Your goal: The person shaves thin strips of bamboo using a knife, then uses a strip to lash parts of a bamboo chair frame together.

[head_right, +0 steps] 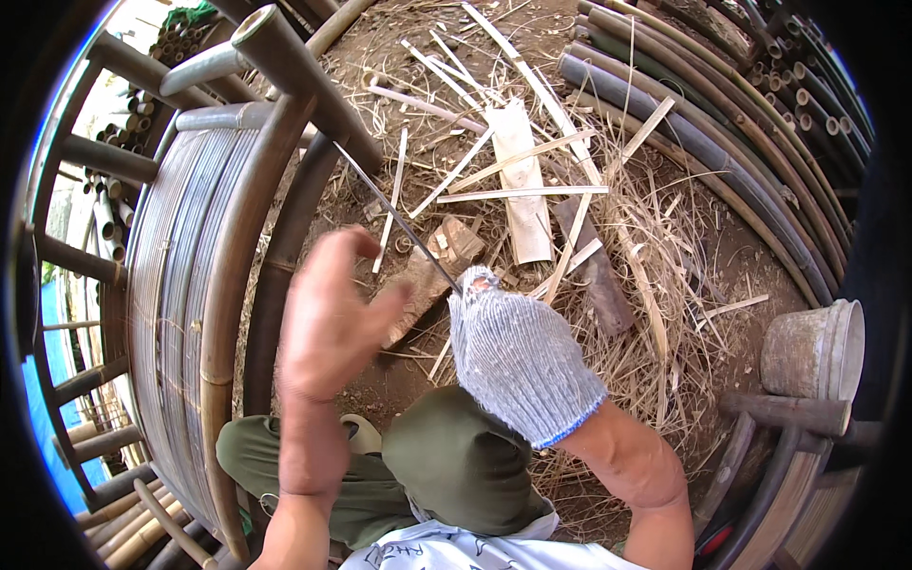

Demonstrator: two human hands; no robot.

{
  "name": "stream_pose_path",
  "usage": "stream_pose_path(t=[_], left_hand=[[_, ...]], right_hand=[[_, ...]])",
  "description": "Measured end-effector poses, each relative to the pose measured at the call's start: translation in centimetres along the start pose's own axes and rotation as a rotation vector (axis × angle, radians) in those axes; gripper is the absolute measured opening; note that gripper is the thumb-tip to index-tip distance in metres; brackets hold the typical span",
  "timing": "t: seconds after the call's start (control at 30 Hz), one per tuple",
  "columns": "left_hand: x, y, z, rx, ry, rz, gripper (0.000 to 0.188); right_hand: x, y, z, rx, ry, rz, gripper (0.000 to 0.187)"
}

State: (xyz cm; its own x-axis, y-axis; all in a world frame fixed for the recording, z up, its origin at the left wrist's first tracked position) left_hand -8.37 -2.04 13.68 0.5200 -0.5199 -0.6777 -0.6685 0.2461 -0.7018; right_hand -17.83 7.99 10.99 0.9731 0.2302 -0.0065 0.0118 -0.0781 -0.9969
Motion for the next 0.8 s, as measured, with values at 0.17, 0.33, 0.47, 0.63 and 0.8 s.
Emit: stream_pose_path(t=[0.17,0.33,0.47,0.63,0.8], left_hand=[[-9.5,-3.6,-7.4,-0.137,0.300,0.537,0.025],[-4.6,8.4,-10.9,0.311,0.394,-0.210,0.041],[-6.9,3.4,-14.0,0.132,0.423,-0.050,0.056],[9.6,11.6,-14.2,0.228,0.306,-0.196,0.052],[1.5,7.1,-11.8,0.242,0.130,0.503,0.032]], right_hand=[[-1.4,-0.9,-0.1,-0.062,-0.018,0.116,0.019],[-1.7,3.5,-2.0,0.063,0.067,-0.026,0.017],[-2.1,3.6,-1.9,0.100,0.087,-0.017,0.020],[-3.3,12.5,-3.4,0.185,0.323,-0.417,0.034],[-6.4,11.7,-0.1,0.251,0.514,-0.445,0.038]])
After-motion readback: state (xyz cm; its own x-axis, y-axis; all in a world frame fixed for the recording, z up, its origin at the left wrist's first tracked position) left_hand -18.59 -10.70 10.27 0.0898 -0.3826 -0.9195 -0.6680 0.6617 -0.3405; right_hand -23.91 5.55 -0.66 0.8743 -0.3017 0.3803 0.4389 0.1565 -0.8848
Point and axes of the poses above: each hand's wrist, its own z-axis away from the middle knuckle, its own y-axis out of the palm, x = y × z, the point moved 10 cm from there along -z, towards the middle knuckle, and after that the axes turned 13 degrees about z, right-handed, at the moved point
